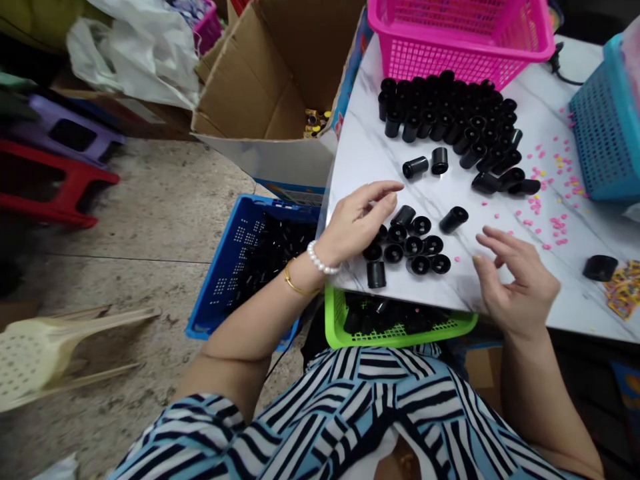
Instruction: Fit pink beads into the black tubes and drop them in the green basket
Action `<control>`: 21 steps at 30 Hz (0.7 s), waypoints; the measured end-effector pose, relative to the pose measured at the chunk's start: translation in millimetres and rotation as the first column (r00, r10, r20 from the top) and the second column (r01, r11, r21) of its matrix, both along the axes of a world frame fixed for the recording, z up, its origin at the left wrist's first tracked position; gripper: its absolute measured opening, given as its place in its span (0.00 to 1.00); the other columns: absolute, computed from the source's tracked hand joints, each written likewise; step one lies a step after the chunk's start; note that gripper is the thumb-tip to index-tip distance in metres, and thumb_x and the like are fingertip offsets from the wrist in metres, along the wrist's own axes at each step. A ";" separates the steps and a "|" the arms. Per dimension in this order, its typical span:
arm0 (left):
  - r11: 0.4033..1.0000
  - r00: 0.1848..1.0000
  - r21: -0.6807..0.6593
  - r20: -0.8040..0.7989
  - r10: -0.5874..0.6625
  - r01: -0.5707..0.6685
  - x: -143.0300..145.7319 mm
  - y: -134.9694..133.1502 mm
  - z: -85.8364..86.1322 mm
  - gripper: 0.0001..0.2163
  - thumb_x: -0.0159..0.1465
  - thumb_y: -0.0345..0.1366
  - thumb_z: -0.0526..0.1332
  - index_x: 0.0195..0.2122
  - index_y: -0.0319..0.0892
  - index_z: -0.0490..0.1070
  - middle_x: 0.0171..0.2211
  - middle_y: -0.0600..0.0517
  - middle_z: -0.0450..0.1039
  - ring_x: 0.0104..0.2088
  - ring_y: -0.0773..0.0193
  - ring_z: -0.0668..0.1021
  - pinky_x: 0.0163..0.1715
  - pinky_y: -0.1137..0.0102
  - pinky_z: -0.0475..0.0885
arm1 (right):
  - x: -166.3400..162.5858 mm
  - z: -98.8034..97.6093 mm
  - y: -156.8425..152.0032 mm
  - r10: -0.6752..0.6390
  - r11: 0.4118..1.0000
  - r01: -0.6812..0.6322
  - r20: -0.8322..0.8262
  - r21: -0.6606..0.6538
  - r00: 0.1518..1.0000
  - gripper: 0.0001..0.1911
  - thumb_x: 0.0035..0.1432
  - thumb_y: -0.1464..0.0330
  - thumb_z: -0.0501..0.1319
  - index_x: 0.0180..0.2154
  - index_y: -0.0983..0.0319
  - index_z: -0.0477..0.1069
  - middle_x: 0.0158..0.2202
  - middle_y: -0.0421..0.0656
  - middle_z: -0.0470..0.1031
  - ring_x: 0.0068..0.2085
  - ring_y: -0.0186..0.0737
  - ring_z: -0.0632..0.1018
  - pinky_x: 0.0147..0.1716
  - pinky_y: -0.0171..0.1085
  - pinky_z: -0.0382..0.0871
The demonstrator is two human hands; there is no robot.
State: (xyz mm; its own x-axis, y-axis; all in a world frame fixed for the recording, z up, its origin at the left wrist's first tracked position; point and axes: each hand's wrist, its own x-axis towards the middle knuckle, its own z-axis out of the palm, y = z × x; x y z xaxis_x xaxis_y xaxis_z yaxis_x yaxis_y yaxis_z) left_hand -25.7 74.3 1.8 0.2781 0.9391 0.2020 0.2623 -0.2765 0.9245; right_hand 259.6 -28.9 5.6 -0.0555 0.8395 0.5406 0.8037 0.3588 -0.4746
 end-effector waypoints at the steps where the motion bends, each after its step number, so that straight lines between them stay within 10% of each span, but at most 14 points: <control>1: 0.998 0.997 0.028 -0.043 -0.061 0.062 -3.5 9.6 3.6 0.15 0.74 0.41 0.59 0.56 0.45 0.80 0.54 0.46 0.82 0.55 0.58 0.82 0.58 0.61 0.77 | 3.8 -2.9 -6.5 -0.016 0.999 0.016 -0.014 -0.037 1.000 0.19 0.65 0.69 0.70 0.57 0.52 0.80 0.57 0.47 0.83 0.51 0.51 0.84 0.46 0.49 0.81; 8: 0.805 0.767 -0.008 -0.299 -0.568 0.593 -10.0 62.9 13.4 0.20 0.63 0.28 0.59 0.48 0.54 0.86 0.53 0.52 0.82 0.52 0.60 0.83 0.58 0.63 0.76 | -2.7 -27.6 -10.1 -0.053 0.986 0.068 0.104 -0.152 0.993 0.12 0.67 0.66 0.69 0.52 0.56 0.83 0.43 0.45 0.83 0.42 0.44 0.82 0.38 0.42 0.77; 17: 0.865 0.834 -0.064 -0.238 -0.497 0.497 9.2 96.4 2.1 0.05 0.59 0.40 0.72 0.37 0.53 0.87 0.34 0.55 0.78 0.31 0.64 0.82 0.44 0.63 0.81 | 5.2 -23.9 4.7 -0.010 0.971 0.042 0.136 -0.236 0.991 0.06 0.69 0.64 0.67 0.44 0.58 0.80 0.40 0.43 0.81 0.36 0.40 0.81 0.39 0.42 0.77; 21: 0.793 0.716 -0.009 -0.424 -0.554 0.609 17.7 104.7 -2.9 0.12 0.56 0.37 0.74 0.42 0.50 0.86 0.40 0.52 0.76 0.34 0.62 0.82 0.44 0.63 0.81 | 10.9 -21.4 -1.2 -0.037 0.966 0.074 0.153 -0.246 0.987 0.05 0.69 0.64 0.66 0.40 0.57 0.80 0.37 0.42 0.79 0.36 0.41 0.79 0.36 0.42 0.73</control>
